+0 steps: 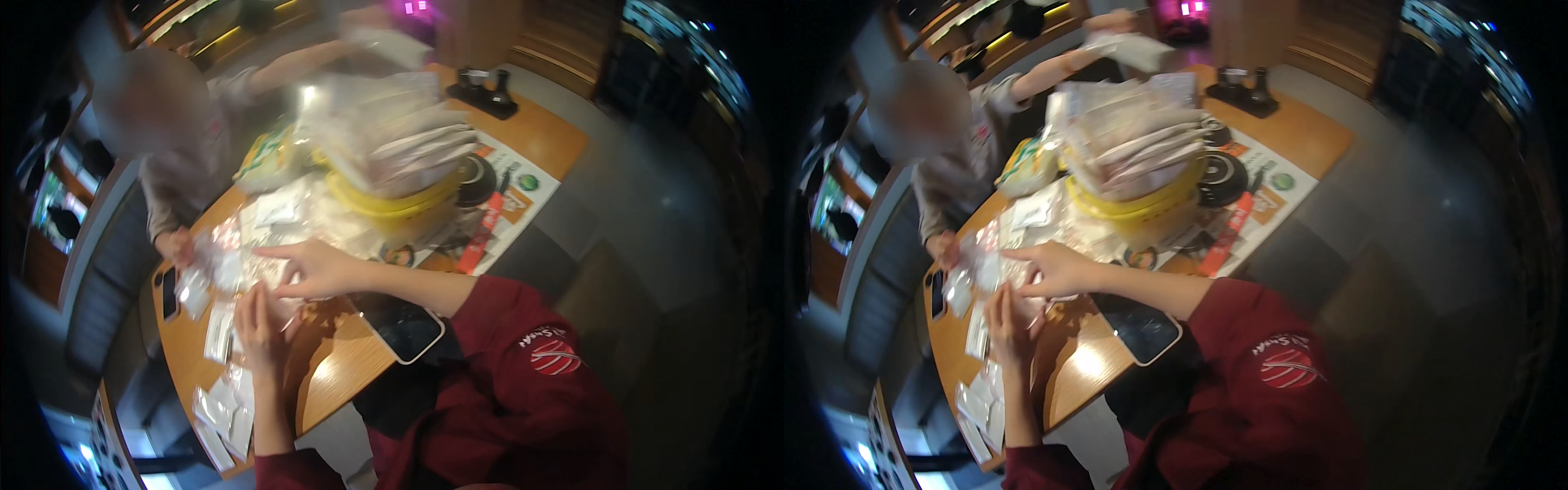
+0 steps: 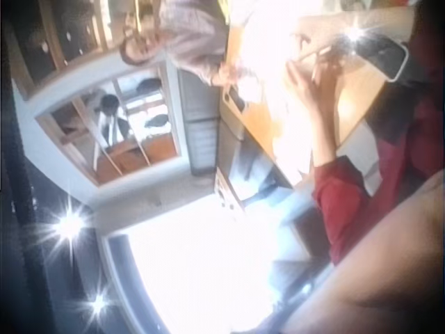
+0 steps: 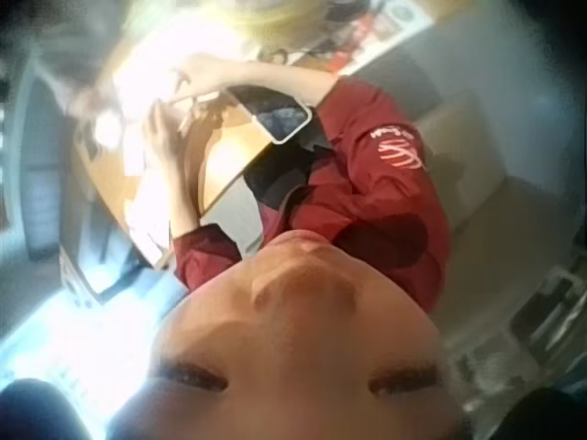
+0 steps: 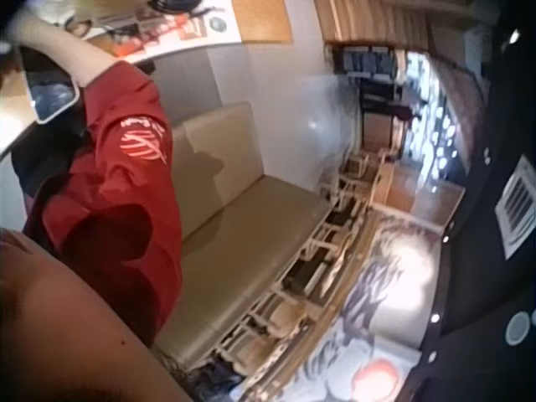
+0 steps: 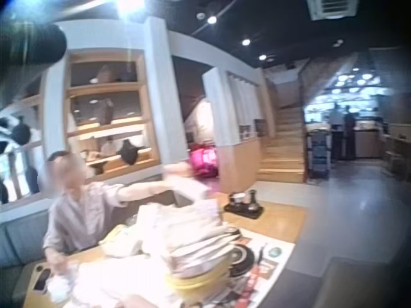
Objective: The person sits at a table and repeatedly folds small white paper sheets into compact rectangles. They then place each folded sheet into a small transparent plastic bag. The person handles the items one at a time, stacking the finished packages on the table. A coworker is visible across the table performing similar packing actions.
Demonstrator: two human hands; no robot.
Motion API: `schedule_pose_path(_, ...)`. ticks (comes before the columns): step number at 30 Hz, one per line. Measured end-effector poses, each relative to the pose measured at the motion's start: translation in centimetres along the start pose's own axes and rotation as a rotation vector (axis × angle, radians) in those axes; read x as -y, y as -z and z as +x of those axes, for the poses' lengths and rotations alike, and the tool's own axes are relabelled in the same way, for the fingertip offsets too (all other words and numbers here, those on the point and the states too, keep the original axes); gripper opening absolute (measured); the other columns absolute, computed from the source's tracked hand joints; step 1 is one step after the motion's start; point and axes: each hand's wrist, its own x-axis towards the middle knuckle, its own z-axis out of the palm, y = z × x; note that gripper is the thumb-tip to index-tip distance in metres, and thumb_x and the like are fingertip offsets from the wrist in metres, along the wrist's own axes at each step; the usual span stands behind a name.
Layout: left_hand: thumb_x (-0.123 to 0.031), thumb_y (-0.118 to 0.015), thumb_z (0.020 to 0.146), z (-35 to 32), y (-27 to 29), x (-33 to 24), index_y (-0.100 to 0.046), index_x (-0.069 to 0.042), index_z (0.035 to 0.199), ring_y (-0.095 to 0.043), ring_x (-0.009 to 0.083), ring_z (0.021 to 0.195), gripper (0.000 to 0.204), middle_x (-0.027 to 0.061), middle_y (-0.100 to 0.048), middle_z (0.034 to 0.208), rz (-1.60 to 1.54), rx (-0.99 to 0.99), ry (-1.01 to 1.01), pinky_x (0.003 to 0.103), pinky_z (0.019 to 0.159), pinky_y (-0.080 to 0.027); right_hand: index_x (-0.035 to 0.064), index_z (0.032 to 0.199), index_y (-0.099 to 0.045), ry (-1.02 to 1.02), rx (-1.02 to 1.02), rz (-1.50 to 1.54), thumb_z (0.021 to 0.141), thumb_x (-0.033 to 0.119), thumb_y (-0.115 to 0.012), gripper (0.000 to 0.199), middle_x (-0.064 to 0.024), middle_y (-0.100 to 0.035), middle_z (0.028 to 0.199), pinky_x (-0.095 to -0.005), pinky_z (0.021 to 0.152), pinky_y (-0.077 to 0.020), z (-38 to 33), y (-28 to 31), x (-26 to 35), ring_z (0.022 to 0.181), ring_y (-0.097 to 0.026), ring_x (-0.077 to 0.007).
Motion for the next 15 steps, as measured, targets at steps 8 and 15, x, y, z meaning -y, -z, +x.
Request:
schedule_pose_path(8, -0.027, -0.071, 0.075, 0.1, -2.4, -1.6, -0.041, 0.002, 0.132, -0.044, 0.0374, 0.112, 0.071, 0.0196, -0.049, 0.12, 0.158, 0.088, 0.023, 0.046, 0.095, -0.035, 0.0184, 0.116, -0.061, 1.209, -0.785, -0.773, 0.08, 0.021, -0.064, 0.036, 0.0, -0.056, 0.059, -0.0287, 0.055, -0.0472, -3.5, 6.0, 8.5, 0.056, -0.058, -0.015)
schedule_pose_path(15, -0.028, -0.074, 0.073, -0.2, -2.2, -2.4, -0.042, 0.003, 0.131, -0.047, 0.0349, 0.108, 0.073, 0.0185, -0.051, 0.117, 0.071, 0.14, 0.058, 0.046, 0.095, -0.035, 0.0138, 0.092, -0.066, 1.003, -1.483, -0.367, 0.089, 0.019, -0.053, 0.015, -0.0017, -0.063, 0.073, -0.0246, 0.06, -0.0427, -6.3, 24.3, 4.9, 0.07, -0.058, -0.0145)
